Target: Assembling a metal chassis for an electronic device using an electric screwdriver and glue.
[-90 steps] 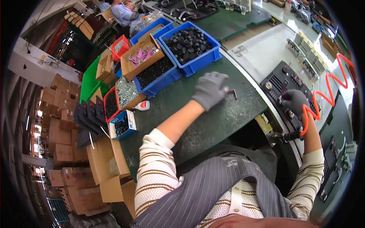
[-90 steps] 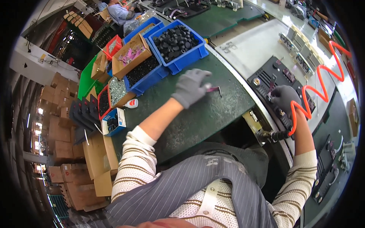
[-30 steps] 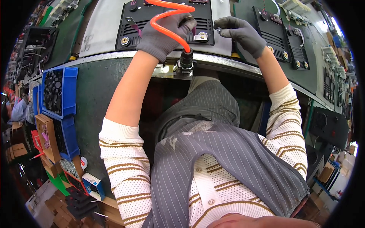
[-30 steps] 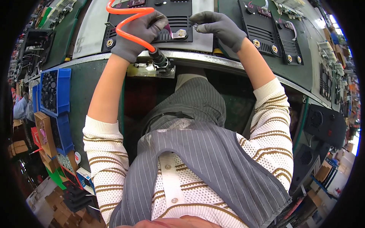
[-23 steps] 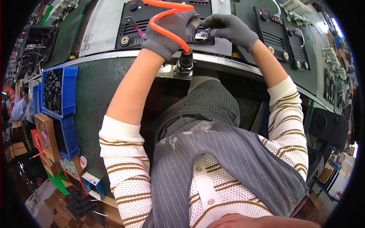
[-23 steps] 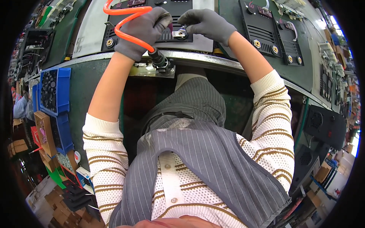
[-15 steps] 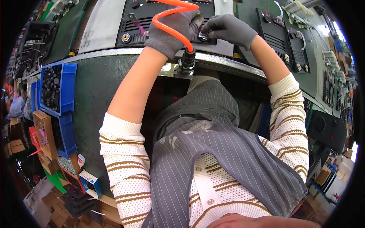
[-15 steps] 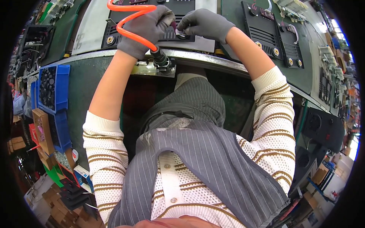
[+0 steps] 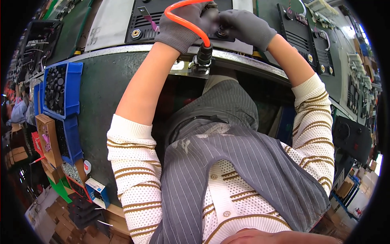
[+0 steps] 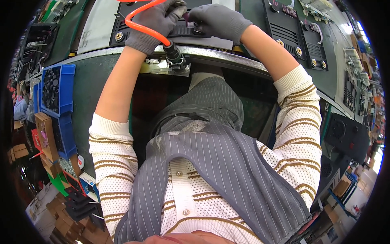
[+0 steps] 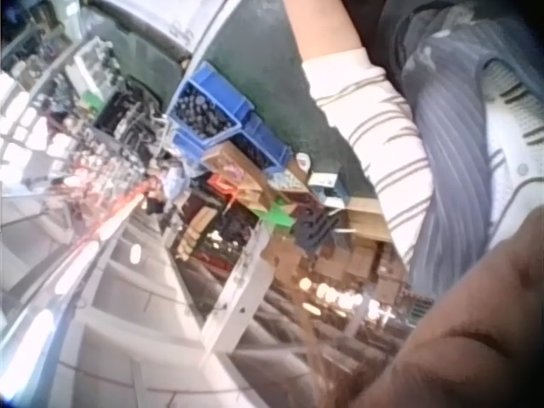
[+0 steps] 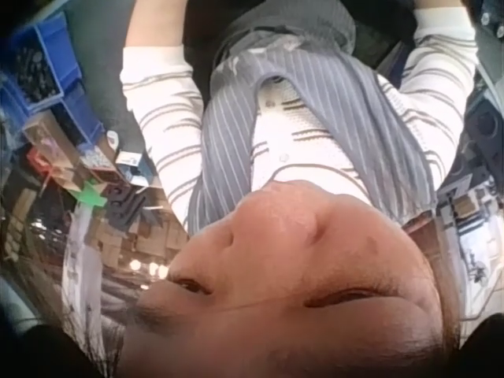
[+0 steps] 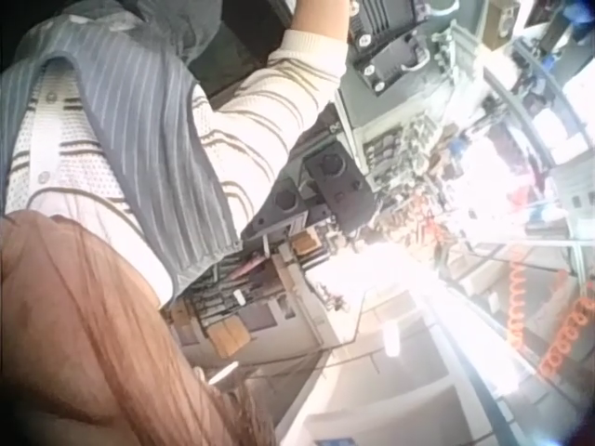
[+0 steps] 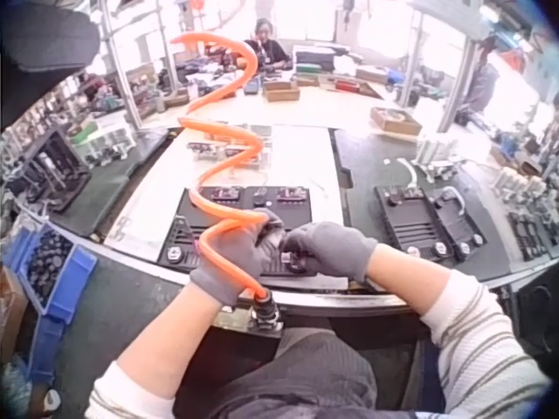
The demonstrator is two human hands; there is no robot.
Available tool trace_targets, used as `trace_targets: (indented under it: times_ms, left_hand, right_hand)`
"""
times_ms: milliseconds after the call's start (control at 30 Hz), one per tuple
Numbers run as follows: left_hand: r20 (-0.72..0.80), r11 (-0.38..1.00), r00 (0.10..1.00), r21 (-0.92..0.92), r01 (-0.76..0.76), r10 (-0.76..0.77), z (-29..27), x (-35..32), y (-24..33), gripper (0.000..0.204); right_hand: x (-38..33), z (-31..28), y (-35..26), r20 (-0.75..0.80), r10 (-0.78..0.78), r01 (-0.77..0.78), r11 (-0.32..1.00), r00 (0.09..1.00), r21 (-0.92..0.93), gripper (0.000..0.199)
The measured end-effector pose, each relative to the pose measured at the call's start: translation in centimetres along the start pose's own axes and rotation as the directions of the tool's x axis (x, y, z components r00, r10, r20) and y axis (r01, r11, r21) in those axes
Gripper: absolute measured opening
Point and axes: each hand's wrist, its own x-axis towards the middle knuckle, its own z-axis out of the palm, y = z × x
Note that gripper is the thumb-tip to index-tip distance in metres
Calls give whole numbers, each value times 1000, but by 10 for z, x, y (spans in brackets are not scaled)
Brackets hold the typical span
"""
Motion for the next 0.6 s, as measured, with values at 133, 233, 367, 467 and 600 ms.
trace_targets:
  times_ms: [133,233,367,467,600]
  left_hand:
    - [16,1000,999,-2,28,-28,-1,-3,0,14]
    - [10,999,999,-22,37,-37,1,-3,-3,13]
    - [-275,941,918,-98,-324,288,13,-2,-23,13]
    - [-122,986,983,-79,-144,134,16,4,-16,19]
    - [59,993,998,-117,19,-13,3,0,-11,22]
  right_hand:
    - [3,-8,1,157,92,-116,982,983,148,21]
    - [4,-10,5,181,-21,-8,987,983,158,19]
    - [12,-8,-2,123,-81,80,997,989,8,16]
    - [6,-20,3,174,8,-19,998,985,62,17]
    - [23,-31,-21,322,303,-253,949,897,-189,30]
